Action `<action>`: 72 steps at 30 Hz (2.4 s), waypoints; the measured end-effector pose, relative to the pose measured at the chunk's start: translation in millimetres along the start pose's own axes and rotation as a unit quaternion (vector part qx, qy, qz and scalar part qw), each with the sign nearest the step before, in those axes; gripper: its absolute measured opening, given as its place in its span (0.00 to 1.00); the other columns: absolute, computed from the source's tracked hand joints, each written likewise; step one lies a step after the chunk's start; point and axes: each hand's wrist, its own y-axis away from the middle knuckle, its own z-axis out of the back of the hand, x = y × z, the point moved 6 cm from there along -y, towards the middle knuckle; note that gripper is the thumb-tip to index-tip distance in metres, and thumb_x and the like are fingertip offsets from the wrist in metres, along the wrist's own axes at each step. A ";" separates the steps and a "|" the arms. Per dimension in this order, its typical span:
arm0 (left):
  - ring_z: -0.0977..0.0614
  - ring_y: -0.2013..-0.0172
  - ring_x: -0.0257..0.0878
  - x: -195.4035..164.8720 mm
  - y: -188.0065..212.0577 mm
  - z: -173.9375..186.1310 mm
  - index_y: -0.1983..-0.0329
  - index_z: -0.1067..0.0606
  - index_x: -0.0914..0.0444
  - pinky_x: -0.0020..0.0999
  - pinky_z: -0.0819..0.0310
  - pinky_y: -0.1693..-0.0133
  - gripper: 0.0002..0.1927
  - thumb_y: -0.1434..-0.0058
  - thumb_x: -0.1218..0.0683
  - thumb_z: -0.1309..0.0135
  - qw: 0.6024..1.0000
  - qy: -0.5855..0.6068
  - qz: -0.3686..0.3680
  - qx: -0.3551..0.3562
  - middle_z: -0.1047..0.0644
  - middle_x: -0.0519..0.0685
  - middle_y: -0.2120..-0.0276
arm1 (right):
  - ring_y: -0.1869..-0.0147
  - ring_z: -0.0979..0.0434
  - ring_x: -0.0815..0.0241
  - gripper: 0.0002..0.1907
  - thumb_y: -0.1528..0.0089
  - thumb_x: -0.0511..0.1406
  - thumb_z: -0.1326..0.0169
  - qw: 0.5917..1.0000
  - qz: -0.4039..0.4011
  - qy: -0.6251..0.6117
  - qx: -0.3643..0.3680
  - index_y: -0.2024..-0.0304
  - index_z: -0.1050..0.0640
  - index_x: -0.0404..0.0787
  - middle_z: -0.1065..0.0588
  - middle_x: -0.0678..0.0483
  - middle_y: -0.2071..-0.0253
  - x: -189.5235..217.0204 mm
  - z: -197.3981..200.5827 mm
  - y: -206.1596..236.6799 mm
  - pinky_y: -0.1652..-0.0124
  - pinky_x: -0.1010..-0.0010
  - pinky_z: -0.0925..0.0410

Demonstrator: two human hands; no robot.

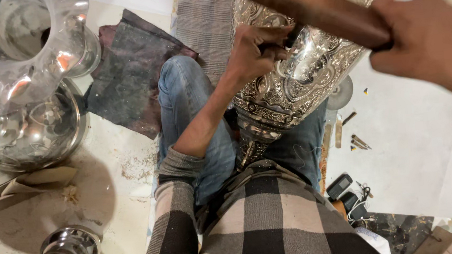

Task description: The person sits on the floor with a large ornate brass vessel held between their legs and decorates its surface by hand. They hold a small punch against the embossed metal patterns and strike it with a wooden mallet, repositioning the punch repeatedly to work different areas of the design.

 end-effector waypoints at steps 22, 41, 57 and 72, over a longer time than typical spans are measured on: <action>0.14 0.61 0.29 -8.1 9.3 -0.7 0.45 0.21 0.62 0.25 0.18 0.57 0.22 0.40 0.72 0.40 0.999 -0.015 -0.036 -0.026 0.14 0.53 0.61 | 0.68 0.20 0.50 0.26 0.50 0.31 0.33 0.998 0.039 -0.017 -0.042 0.50 0.23 0.31 0.23 0.39 0.68 24.4 21.7 -11.7 0.66 0.62 0.29; 0.15 0.64 0.25 -9.2 13.3 0.2 0.46 0.21 0.62 0.25 0.22 0.64 0.25 0.47 0.70 0.36 0.996 -0.042 -0.045 -0.059 0.15 0.54 0.60 | 0.63 0.21 0.40 0.17 0.43 0.39 0.38 0.989 0.035 0.129 -0.069 0.54 0.24 0.39 0.23 0.42 0.71 22.0 17.1 -16.0 0.61 0.53 0.28; 0.16 0.62 0.26 -13.0 20.4 -0.2 0.59 0.18 0.64 0.26 0.22 0.62 0.13 0.47 0.65 0.31 0.984 -0.105 -0.006 -0.143 0.16 0.57 0.63 | 0.65 0.22 0.38 0.18 0.49 0.36 0.38 0.992 0.030 0.117 0.028 0.58 0.26 0.37 0.24 0.40 0.71 40.4 10.2 -32.3 0.64 0.49 0.31; 0.14 0.55 0.32 -1.7 33.2 -9.1 0.45 0.22 0.69 0.29 0.16 0.53 0.25 0.46 0.74 0.50 0.987 0.042 0.071 -0.134 0.14 0.54 0.58 | 0.63 0.22 0.38 0.19 0.47 0.37 0.39 0.995 0.042 0.093 0.006 0.56 0.26 0.36 0.24 0.39 0.68 47.9 15.6 -42.8 0.62 0.51 0.30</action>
